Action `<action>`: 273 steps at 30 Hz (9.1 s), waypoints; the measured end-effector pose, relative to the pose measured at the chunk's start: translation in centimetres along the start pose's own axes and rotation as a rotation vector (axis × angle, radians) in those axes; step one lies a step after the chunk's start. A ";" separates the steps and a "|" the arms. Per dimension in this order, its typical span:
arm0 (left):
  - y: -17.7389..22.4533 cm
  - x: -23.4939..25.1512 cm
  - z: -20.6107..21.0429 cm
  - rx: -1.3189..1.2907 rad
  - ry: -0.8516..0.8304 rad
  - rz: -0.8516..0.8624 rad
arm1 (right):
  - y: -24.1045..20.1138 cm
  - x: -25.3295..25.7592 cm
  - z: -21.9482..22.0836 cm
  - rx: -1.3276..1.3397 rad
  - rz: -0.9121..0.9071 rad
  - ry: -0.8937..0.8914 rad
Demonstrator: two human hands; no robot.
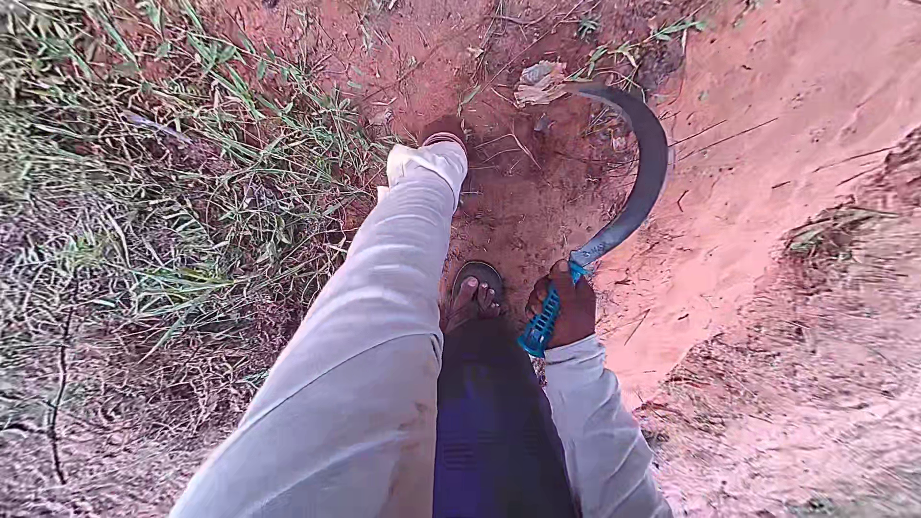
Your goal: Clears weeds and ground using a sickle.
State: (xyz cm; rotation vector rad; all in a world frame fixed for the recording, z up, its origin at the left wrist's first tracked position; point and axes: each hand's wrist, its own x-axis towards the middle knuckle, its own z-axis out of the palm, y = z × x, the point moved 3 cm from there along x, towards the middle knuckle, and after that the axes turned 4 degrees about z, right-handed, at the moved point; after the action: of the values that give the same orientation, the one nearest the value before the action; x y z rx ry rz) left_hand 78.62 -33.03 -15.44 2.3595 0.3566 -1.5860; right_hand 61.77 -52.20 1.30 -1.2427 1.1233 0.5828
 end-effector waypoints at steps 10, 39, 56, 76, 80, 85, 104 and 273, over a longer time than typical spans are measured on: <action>-6.0 -4.2 5.1 -0.267 -0.059 0.152 | 3.0 3.6 0.9 -0.399 0.130 -0.112; -20.2 -15.8 10.5 -0.709 -0.007 0.123 | 9.1 -13.4 3.3 -0.871 0.441 0.107; -15.4 -11.2 6.8 -0.134 0.115 0.320 | 9.6 -7.8 8.6 -0.599 0.147 0.036; -18.8 -3.1 4.1 0.369 0.148 0.052 | 5.8 -5.8 7.2 -0.447 0.153 -0.029; -19.7 -4.3 2.9 0.203 0.051 -0.108 | 5.8 -6.0 7.5 -0.423 0.178 0.004; -19.5 -3.7 3.7 -0.096 0.109 -0.233 | 5.2 -6.2 8.3 -0.458 0.170 -0.023; -23.8 -6.3 3.0 -0.442 0.212 -0.344 | 9.5 -1.6 7.3 -0.611 0.250 -0.251; -44.0 -22.0 4.6 -0.362 0.418 -0.512 | 22.8 -7.0 22.8 -0.396 0.313 -0.206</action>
State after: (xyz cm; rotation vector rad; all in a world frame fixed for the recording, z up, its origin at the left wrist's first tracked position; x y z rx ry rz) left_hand 51.04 5.15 -0.57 2.3961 1.3039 -1.0465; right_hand 47.41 -22.97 -4.03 -1.3096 1.0645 1.1886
